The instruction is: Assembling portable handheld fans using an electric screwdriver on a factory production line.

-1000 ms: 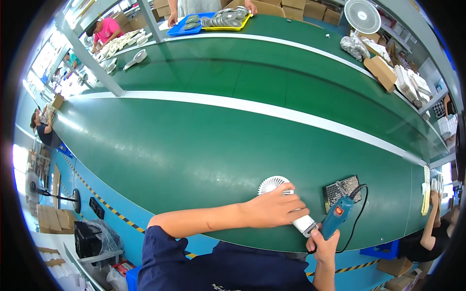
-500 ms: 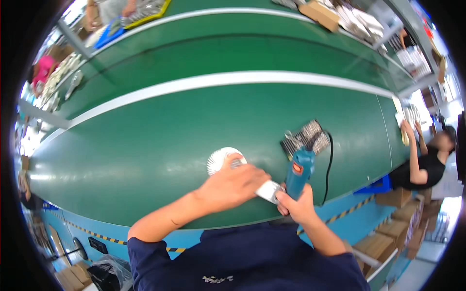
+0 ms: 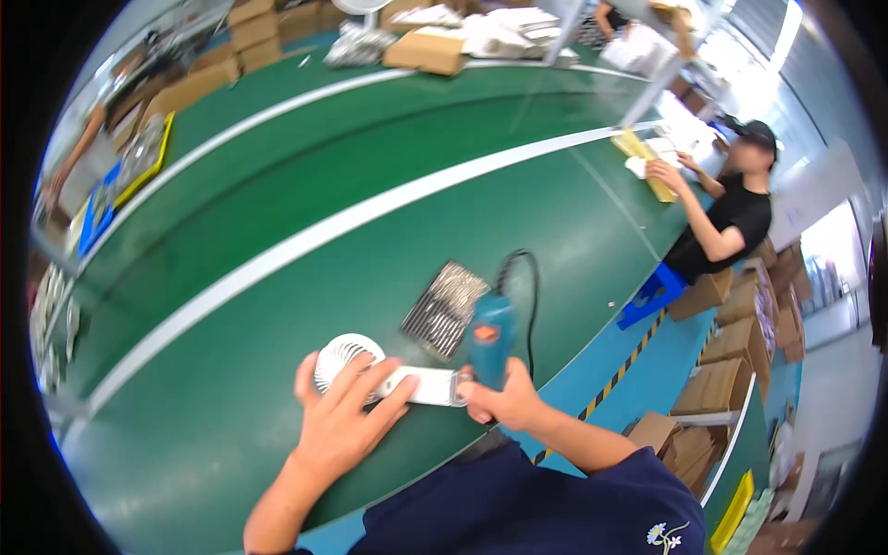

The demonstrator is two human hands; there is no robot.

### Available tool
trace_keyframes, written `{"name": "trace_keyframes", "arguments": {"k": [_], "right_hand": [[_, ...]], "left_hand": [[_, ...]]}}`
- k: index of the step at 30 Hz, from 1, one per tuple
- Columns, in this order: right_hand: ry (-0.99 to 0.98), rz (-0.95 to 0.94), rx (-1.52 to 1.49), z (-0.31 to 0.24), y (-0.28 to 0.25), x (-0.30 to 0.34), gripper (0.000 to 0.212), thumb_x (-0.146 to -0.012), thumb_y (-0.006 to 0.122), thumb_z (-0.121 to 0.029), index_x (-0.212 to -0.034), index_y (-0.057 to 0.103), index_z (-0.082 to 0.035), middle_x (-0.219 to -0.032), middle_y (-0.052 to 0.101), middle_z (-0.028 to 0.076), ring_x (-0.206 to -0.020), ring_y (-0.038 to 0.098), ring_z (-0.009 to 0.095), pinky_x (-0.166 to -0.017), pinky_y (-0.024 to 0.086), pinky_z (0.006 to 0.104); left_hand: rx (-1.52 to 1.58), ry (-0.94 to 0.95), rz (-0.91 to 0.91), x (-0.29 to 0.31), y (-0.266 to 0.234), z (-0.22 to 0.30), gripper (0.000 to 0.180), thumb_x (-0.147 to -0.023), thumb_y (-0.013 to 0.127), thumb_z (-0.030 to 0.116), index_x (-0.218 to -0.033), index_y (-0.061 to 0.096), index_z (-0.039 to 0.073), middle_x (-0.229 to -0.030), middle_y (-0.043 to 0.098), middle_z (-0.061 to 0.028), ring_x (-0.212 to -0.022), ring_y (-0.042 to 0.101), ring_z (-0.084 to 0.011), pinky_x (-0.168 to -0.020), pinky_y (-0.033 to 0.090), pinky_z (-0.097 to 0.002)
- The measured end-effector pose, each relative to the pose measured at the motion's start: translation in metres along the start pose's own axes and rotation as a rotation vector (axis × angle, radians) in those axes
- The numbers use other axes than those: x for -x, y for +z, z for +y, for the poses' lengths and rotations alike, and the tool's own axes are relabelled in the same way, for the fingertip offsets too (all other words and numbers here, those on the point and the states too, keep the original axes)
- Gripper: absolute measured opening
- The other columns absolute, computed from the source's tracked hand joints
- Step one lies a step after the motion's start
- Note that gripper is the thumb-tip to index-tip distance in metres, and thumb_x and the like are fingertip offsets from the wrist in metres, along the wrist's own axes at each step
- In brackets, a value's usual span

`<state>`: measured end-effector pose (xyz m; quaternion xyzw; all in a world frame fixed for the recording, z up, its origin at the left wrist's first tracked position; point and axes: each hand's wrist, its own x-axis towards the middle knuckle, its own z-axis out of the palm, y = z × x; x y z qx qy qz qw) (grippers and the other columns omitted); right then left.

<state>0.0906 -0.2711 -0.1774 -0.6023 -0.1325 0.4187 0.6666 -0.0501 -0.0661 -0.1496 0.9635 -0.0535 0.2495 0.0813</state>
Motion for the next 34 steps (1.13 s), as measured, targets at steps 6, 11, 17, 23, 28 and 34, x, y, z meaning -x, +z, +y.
{"name": "trace_keyframes", "arguments": {"k": [6, 11, 17, 23, 28, 34], "right_hand": [[-0.362, 0.515, -0.354, -0.061, -0.143, -0.038, 0.028, -0.088, 0.065, -0.018, -0.066, 0.049, -0.009, -0.054, 0.045, 0.001, -0.042, 0.042, 0.012, -0.040, 0.034, 0.0270], [-0.447, 0.838, -0.373, -0.075, -0.321, -0.095, 0.025, -0.087, 0.065, -0.024, -0.070, 0.049, -0.017, -0.056, 0.040, -0.006, -0.047, 0.040, 0.007, -0.043, 0.036, 0.0235], [-0.297, 0.953, -0.472, -0.052, -0.453, -0.144, 0.020, -0.086, 0.065, -0.020, -0.073, 0.053, -0.012, -0.061, 0.050, -0.003, -0.045, 0.046, 0.008, -0.039, 0.039, 0.0251], [-0.321, 1.246, -0.263, -0.048, -0.411, -0.165, 0.021, -0.087, 0.065, -0.021, -0.081, 0.052, -0.006, -0.061, 0.053, 0.002, -0.043, 0.046, 0.012, -0.035, 0.038, 0.0277], [-0.363, 1.065, -0.277, -0.030, -0.377, -0.155, 0.028, -0.087, 0.067, -0.026, -0.083, 0.047, -0.007, -0.058, 0.046, 0.002, -0.042, 0.044, 0.012, -0.035, 0.036, 0.0274], [-0.397, 1.099, -0.269, -0.023, -0.376, -0.143, 0.024, -0.090, 0.063, -0.028, -0.086, 0.050, -0.009, -0.060, 0.045, 0.003, -0.042, 0.046, 0.013, -0.034, 0.038, 0.0279]], "left_hand": [[0.279, -0.296, 0.138, 0.039, -0.006, -0.025, 0.063, -0.069, 0.080, 0.021, -0.123, 0.055, 0.002, -0.127, 0.053, -0.0162, -0.121, 0.046, -0.0389, -0.105, 0.029, -0.0541], [0.394, -0.316, 0.046, 0.052, 0.022, -0.031, 0.046, -0.074, 0.079, 0.018, -0.115, 0.063, 0.006, -0.123, 0.057, -0.0103, -0.117, 0.051, -0.0315, -0.100, 0.038, -0.0427], [0.660, -0.470, 0.106, 0.031, 0.029, -0.037, 0.037, -0.084, 0.072, 0.012, -0.118, 0.062, 0.003, -0.109, 0.066, -0.0112, -0.098, 0.064, -0.0274, -0.091, 0.048, -0.0370], [1.463, -0.494, 0.335, -0.131, 0.000, -0.059, 0.039, -0.094, 0.064, 0.019, -0.125, 0.053, -0.003, -0.107, 0.064, -0.0133, -0.096, 0.065, -0.0206, -0.086, 0.053, -0.0362], [-0.155, 0.206, 0.846, -0.345, -0.085, -0.089, 0.052, -0.080, 0.074, 0.019, -0.125, 0.054, 0.001, -0.116, 0.059, -0.0196, -0.110, 0.057, -0.0346, -0.095, 0.045, -0.0417], [-0.457, -0.430, 0.081, -0.435, -0.118, -0.096, 0.067, -0.079, 0.071, 0.052, -0.132, 0.055, 0.014, -0.139, 0.046, -0.0183, -0.126, 0.047, -0.0366, -0.103, 0.038, -0.0500]]}}
